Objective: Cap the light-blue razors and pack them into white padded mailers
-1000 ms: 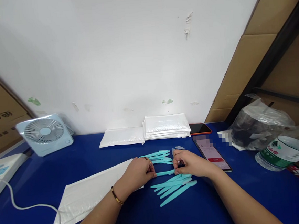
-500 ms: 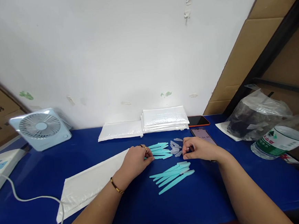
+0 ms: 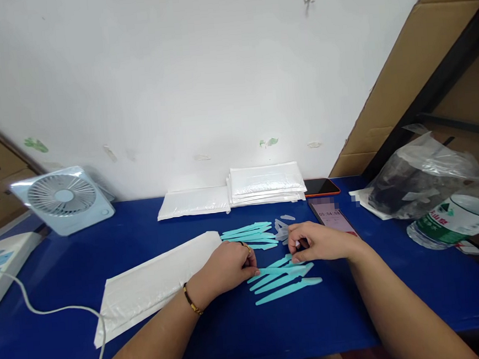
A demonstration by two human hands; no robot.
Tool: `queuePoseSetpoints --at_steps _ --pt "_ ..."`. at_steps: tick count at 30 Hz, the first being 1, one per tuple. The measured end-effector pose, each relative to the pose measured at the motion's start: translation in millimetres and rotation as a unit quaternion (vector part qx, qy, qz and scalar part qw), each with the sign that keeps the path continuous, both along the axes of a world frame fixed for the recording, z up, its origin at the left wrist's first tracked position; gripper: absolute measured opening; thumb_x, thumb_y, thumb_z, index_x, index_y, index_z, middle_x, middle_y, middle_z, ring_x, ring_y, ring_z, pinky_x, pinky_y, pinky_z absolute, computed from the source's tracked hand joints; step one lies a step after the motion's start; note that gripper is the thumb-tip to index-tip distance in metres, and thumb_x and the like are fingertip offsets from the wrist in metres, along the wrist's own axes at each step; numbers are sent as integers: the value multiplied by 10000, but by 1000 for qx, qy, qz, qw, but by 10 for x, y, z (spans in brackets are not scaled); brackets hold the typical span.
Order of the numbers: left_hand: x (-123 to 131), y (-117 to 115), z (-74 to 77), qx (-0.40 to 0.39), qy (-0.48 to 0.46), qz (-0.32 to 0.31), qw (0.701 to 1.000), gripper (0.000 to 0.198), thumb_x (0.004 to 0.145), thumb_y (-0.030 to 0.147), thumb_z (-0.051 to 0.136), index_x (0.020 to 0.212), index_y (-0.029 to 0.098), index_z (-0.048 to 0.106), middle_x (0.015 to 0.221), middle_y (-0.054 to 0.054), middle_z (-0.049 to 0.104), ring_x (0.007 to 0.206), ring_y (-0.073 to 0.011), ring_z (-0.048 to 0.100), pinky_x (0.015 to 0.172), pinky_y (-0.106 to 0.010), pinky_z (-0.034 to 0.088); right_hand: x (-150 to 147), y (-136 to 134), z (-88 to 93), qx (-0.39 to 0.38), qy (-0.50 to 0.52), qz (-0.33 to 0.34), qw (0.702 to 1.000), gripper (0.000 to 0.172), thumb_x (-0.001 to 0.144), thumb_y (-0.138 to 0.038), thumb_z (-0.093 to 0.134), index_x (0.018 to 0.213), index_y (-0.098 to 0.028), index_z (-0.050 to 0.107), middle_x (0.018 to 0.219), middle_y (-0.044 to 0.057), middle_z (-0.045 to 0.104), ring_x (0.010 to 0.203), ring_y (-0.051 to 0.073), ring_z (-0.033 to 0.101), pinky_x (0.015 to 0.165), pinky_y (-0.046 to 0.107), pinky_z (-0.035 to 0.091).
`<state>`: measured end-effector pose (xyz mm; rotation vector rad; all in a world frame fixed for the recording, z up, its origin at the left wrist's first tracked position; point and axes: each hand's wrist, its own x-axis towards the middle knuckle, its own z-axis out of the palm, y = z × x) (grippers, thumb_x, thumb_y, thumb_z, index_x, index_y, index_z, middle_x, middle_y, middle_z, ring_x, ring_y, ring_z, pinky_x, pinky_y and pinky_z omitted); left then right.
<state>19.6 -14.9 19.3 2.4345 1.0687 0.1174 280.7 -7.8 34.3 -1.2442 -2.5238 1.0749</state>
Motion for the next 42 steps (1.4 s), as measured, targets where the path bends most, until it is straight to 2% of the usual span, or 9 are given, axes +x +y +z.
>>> queuePoseSetpoints --at_steps 4,11,16,19,22,24,30,37,42 --pt "-64 74 22 10 -4 37 999 223 786 403 523 729 219 635 693 19 628 606 -117 522 532 -223 306 -33 -4 -6 -8 11 -1 1000 292 737 -468 587 766 -185 655 757 15 559 625 119 483 543 227 356" --pt "-177 235 9 63 31 90 994 221 791 385 513 735 202 624 743 -2 627 643 -134 547 581 -239 330 -47 49 -82 7 57 -67 996 370 811 -498 463 685 -180 603 670 -4 525 601 114 451 548 231 344" --pt "-190 267 25 82 29 128 988 211 740 411 572 809 216 615 791 3 630 712 -152 567 603 -241 344 86 82 -69 77 12 -154 985 321 707 -503 595 791 -196 634 779 13 535 645 128 475 561 238 344" --pt "-154 207 59 68 7 124 990 292 693 475 603 833 219 615 810 -1 632 717 -159 567 591 -238 347 101 61 -50 58 -1 -113 992 260 716 -453 605 770 -201 639 801 16 523 656 127 484 566 236 358" --pt "-91 108 76 47 -2 85 995 291 727 498 560 789 223 632 780 2 637 680 -146 560 576 -235 341 55 44 -65 22 -20 -39 999 215 699 -410 635 749 -201 648 791 14 523 670 133 496 564 235 368" --pt "-41 48 64 38 -6 58 998 300 732 512 552 795 231 637 761 10 640 665 -140 556 558 -232 333 6 41 -85 24 -27 -21 999 202 695 -390 644 737 -193 643 780 13 526 673 134 499 568 236 371" --pt "1 48 -15 36 9 40 999 208 788 380 522 732 218 640 728 11 648 668 -133 557 569 -232 335 -86 36 -78 46 -1 -24 999 188 767 -374 579 764 -189 610 801 18 543 678 130 496 564 233 363" --pt "-179 214 18 94 57 112 988 168 782 341 524 781 219 639 791 -8 647 692 -148 567 587 -247 345 83 61 -59 57 -4 -133 989 253 716 -444 609 777 -199 631 800 14 523 645 126 488 556 240 366" --pt "-104 102 77 93 25 108 989 202 783 400 528 794 230 635 802 -1 639 692 -148 564 584 -249 346 28 4 -50 11 -26 -23 999 218 664 -390 671 742 -187 650 776 12 537 650 125 504 547 227 373"
